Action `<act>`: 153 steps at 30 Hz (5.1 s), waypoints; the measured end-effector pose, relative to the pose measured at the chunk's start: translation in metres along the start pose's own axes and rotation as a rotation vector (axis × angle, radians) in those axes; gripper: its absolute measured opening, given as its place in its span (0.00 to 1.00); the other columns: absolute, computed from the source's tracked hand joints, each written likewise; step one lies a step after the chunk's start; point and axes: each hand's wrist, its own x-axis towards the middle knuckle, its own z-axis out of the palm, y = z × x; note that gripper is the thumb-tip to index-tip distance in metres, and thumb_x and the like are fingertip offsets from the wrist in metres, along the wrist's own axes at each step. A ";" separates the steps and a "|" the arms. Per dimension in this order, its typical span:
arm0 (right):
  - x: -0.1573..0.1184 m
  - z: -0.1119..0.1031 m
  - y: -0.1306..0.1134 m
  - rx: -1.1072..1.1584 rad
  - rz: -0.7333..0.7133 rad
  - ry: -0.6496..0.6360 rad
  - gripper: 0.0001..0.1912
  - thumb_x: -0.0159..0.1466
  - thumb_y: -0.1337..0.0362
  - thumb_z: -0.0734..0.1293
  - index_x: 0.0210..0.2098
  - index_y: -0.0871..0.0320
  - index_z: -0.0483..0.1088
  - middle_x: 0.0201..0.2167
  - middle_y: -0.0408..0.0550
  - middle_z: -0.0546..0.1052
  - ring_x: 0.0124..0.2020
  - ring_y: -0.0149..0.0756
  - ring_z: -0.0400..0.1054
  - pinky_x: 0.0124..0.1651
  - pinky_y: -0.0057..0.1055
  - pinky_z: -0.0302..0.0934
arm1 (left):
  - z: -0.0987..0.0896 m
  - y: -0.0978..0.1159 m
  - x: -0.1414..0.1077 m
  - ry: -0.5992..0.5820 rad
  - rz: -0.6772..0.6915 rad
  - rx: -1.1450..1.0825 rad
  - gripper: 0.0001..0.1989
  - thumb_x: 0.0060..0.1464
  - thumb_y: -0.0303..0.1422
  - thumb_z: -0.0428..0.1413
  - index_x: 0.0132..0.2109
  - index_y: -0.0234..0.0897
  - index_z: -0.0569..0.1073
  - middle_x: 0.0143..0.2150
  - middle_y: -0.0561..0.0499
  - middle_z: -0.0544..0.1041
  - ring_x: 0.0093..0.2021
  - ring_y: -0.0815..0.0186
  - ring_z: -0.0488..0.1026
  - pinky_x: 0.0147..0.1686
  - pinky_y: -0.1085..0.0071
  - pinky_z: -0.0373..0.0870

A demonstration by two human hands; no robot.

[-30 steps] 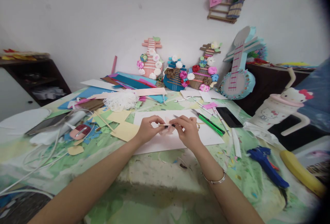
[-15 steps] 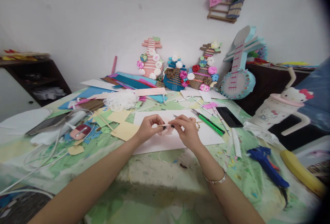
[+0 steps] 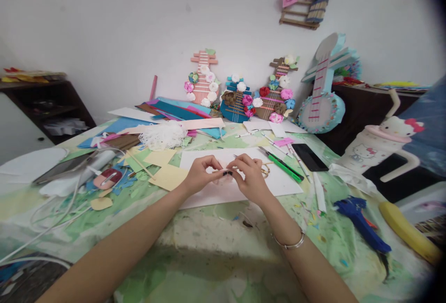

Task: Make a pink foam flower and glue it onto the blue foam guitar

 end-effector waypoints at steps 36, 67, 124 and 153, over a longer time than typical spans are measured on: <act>0.003 0.001 -0.002 0.320 -0.014 0.100 0.11 0.59 0.76 0.64 0.32 0.56 0.75 0.31 0.44 0.68 0.35 0.34 0.65 0.41 0.34 0.54 | 0.002 0.001 0.004 -0.155 -0.331 -0.508 0.15 0.43 0.38 0.65 0.32 0.33 0.71 0.23 0.54 0.75 0.21 0.72 0.69 0.25 0.76 0.61; 0.000 0.010 -0.002 0.230 -0.079 0.087 0.09 0.64 0.72 0.59 0.35 0.57 0.69 0.34 0.47 0.64 0.35 0.34 0.63 0.38 0.31 0.60 | 0.005 0.015 -0.006 -0.119 -0.016 -0.127 0.19 0.49 0.28 0.56 0.48 0.36 0.62 0.27 0.56 0.67 0.28 0.70 0.66 0.30 0.75 0.61; 0.001 0.005 -0.001 0.293 0.022 -0.075 0.04 0.61 0.66 0.64 0.30 0.58 0.68 0.29 0.42 0.65 0.22 0.24 0.60 0.27 0.26 0.56 | 0.000 0.007 -0.004 -0.040 -0.040 -0.182 0.13 0.48 0.34 0.62 0.40 0.35 0.69 0.27 0.53 0.70 0.28 0.70 0.67 0.29 0.75 0.63; 0.006 -0.002 0.012 1.099 0.381 -0.339 0.14 0.51 0.57 0.74 0.28 0.60 0.69 0.25 0.43 0.74 0.28 0.32 0.69 0.36 0.32 0.62 | -0.001 0.006 -0.001 -0.287 0.031 -0.278 0.12 0.49 0.33 0.62 0.38 0.32 0.70 0.32 0.50 0.72 0.32 0.69 0.70 0.32 0.74 0.67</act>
